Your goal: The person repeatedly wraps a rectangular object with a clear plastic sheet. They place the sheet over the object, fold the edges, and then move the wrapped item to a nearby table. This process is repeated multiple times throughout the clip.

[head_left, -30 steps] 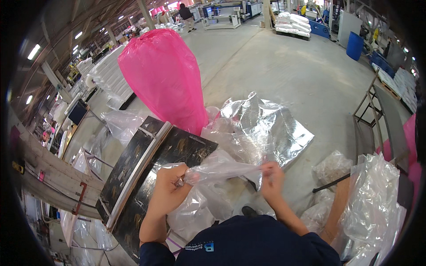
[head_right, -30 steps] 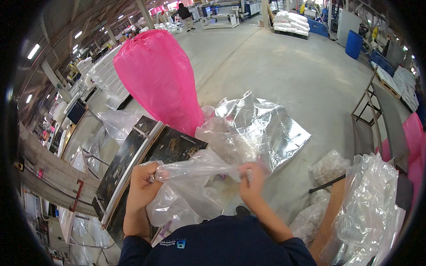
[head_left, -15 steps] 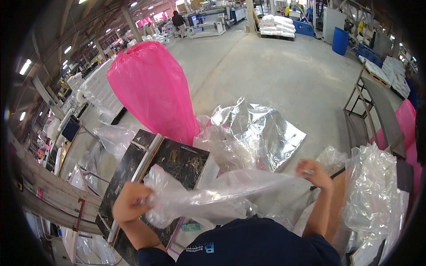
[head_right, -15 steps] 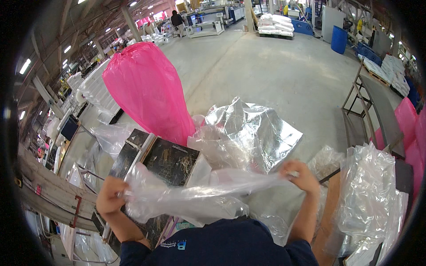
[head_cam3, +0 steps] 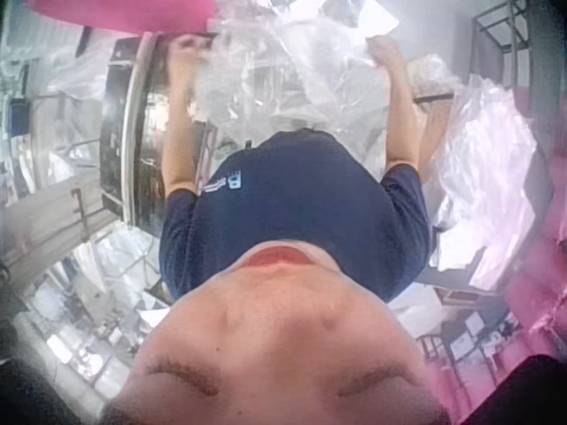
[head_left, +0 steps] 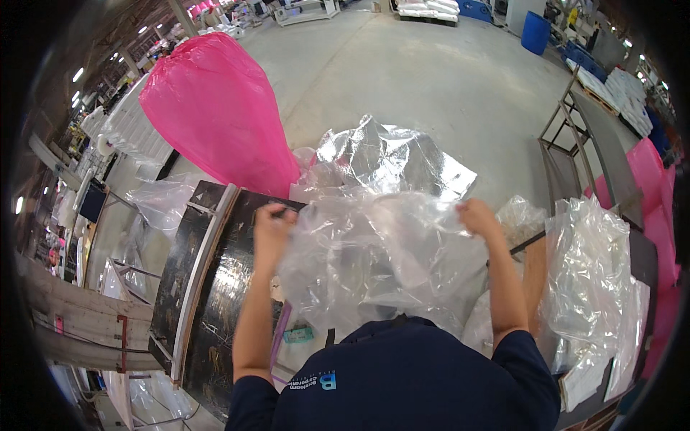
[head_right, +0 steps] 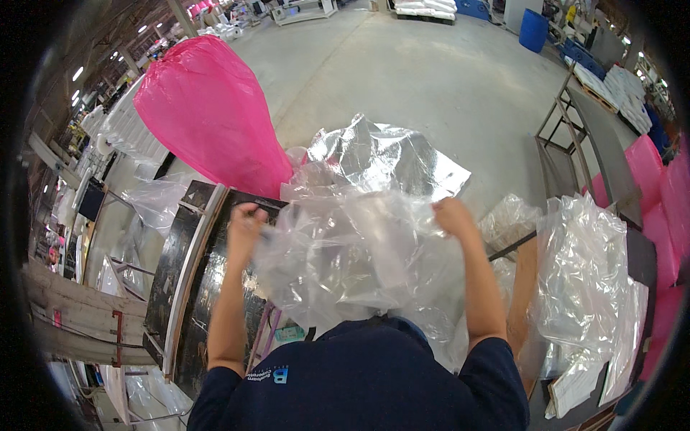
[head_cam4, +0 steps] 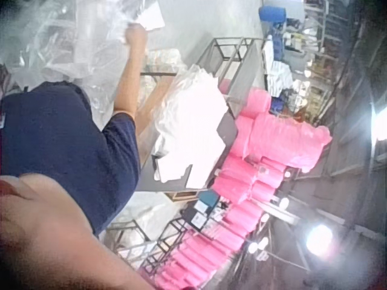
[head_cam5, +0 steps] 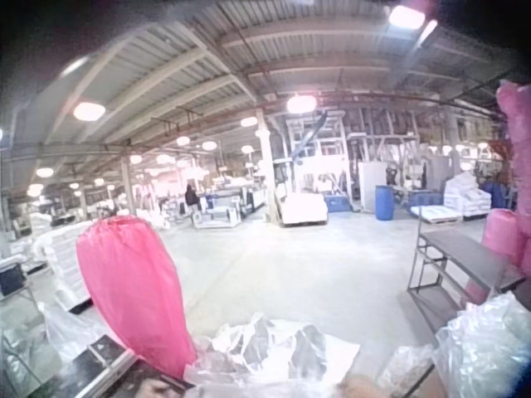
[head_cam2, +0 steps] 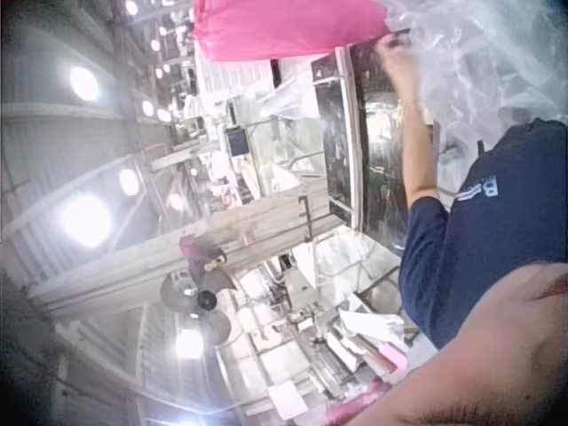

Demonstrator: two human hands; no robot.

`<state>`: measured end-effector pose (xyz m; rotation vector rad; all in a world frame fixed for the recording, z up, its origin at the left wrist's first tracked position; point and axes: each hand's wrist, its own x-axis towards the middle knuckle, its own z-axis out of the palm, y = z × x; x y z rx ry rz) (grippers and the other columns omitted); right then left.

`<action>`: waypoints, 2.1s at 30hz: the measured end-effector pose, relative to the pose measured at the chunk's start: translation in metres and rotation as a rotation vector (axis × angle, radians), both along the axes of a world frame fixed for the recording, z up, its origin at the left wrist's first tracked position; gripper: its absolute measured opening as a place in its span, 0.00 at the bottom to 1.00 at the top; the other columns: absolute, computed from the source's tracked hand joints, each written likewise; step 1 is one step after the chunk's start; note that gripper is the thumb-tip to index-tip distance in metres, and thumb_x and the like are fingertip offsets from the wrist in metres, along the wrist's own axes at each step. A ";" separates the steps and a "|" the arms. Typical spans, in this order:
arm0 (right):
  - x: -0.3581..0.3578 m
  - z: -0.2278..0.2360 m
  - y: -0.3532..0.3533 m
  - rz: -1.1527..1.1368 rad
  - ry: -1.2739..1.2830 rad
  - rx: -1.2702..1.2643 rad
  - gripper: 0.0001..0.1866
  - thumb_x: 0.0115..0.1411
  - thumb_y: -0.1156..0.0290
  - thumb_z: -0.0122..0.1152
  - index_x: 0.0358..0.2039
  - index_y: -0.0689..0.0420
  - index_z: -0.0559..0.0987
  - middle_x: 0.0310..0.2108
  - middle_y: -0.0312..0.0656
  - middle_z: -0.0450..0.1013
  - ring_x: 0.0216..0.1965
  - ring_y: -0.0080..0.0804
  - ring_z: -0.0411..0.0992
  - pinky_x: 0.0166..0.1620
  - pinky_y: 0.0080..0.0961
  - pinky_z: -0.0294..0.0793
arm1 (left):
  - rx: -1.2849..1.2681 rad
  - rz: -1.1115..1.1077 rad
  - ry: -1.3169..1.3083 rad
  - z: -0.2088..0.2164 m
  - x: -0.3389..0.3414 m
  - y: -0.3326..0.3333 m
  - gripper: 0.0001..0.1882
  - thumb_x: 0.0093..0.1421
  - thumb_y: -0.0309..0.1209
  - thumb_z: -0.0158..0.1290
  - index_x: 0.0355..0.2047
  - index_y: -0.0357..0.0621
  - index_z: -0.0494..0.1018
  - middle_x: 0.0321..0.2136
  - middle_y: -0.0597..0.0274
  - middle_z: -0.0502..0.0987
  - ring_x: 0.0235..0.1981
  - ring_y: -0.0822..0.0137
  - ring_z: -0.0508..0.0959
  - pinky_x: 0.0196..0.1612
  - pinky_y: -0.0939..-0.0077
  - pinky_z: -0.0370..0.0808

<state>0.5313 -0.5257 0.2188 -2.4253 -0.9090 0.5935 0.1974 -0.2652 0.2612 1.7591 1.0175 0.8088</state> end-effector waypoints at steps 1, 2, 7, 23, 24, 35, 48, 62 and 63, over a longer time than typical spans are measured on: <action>-0.032 0.019 0.013 0.027 0.357 -0.005 0.11 0.51 0.71 0.50 0.30 0.62 0.77 0.20 0.44 0.72 0.24 0.32 0.71 0.28 0.30 0.70 | 0.373 -0.137 0.056 -0.013 0.006 -0.028 0.24 0.46 0.29 0.59 0.43 0.40 0.64 0.26 0.63 0.69 0.25 0.71 0.69 0.31 0.79 0.68; -0.056 0.025 0.017 0.297 0.468 0.112 0.10 0.51 0.73 0.48 0.28 0.62 0.77 0.18 0.40 0.70 0.21 0.26 0.69 0.25 0.26 0.68 | 0.309 -0.303 0.034 -0.017 0.019 -0.059 0.23 0.47 0.30 0.58 0.42 0.40 0.64 0.26 0.62 0.70 0.26 0.71 0.70 0.30 0.79 0.68; -0.119 0.044 0.029 0.711 0.288 0.255 0.07 0.49 0.75 0.50 0.26 0.63 0.75 0.17 0.41 0.68 0.19 0.27 0.66 0.26 0.24 0.66 | 0.246 -0.842 0.209 -0.023 0.067 -0.114 0.15 0.48 0.33 0.57 0.30 0.35 0.68 0.14 0.50 0.68 0.16 0.63 0.66 0.22 0.71 0.64; -0.157 0.000 0.018 -0.174 -0.252 0.941 0.02 0.47 0.80 0.55 0.24 0.60 0.74 0.19 0.41 0.69 0.20 0.30 0.67 0.27 0.20 0.66 | -0.612 -0.324 -0.239 -0.053 0.053 -0.116 0.13 0.54 0.28 0.51 0.39 0.38 0.65 0.23 0.64 0.71 0.25 0.74 0.72 0.28 0.81 0.70; -0.166 -0.004 0.021 -0.009 -0.289 0.912 0.04 0.47 0.80 0.54 0.26 0.60 0.74 0.22 0.42 0.70 0.23 0.34 0.68 0.29 0.24 0.68 | -0.763 -0.357 -0.326 -0.054 0.048 -0.122 0.11 0.55 0.27 0.49 0.39 0.39 0.65 0.26 0.63 0.72 0.28 0.72 0.73 0.31 0.80 0.71; -0.194 -0.012 0.019 0.662 -0.267 0.716 0.15 0.41 0.83 0.53 0.34 0.62 0.74 0.28 0.45 0.71 0.30 0.42 0.69 0.35 0.32 0.70 | -1.161 -0.463 -0.111 -0.098 0.018 -0.101 0.10 0.54 0.28 0.46 0.36 0.38 0.69 0.33 0.58 0.72 0.34 0.66 0.73 0.36 0.74 0.73; -0.108 0.144 -0.073 -0.028 -0.383 1.139 0.07 0.46 0.73 0.47 0.21 0.63 0.74 0.22 0.41 0.70 0.25 0.29 0.67 0.30 0.22 0.65 | 0.884 -1.462 0.880 -0.175 -0.011 -0.064 0.23 0.46 0.33 0.52 0.45 0.57 0.67 0.52 0.63 0.62 0.57 0.60 0.56 0.58 0.62 0.53; 0.153 0.214 -0.069 -0.505 -0.102 1.582 0.10 0.52 0.75 0.55 0.36 0.59 0.74 0.32 0.36 0.71 0.34 0.24 0.66 0.37 0.18 0.64 | 1.405 0.190 0.205 0.219 0.068 0.044 0.10 0.52 0.32 0.46 0.33 0.41 0.70 0.29 0.55 0.73 0.34 0.57 0.72 0.35 0.65 0.68; 0.150 0.219 -0.100 -0.340 -0.166 1.816 0.13 0.52 0.75 0.54 0.40 0.60 0.72 0.34 0.38 0.70 0.35 0.26 0.66 0.38 0.19 0.65 | 1.416 0.410 0.029 0.220 0.060 0.025 0.08 0.51 0.31 0.46 0.31 0.42 0.70 0.30 0.58 0.73 0.33 0.60 0.72 0.32 0.66 0.68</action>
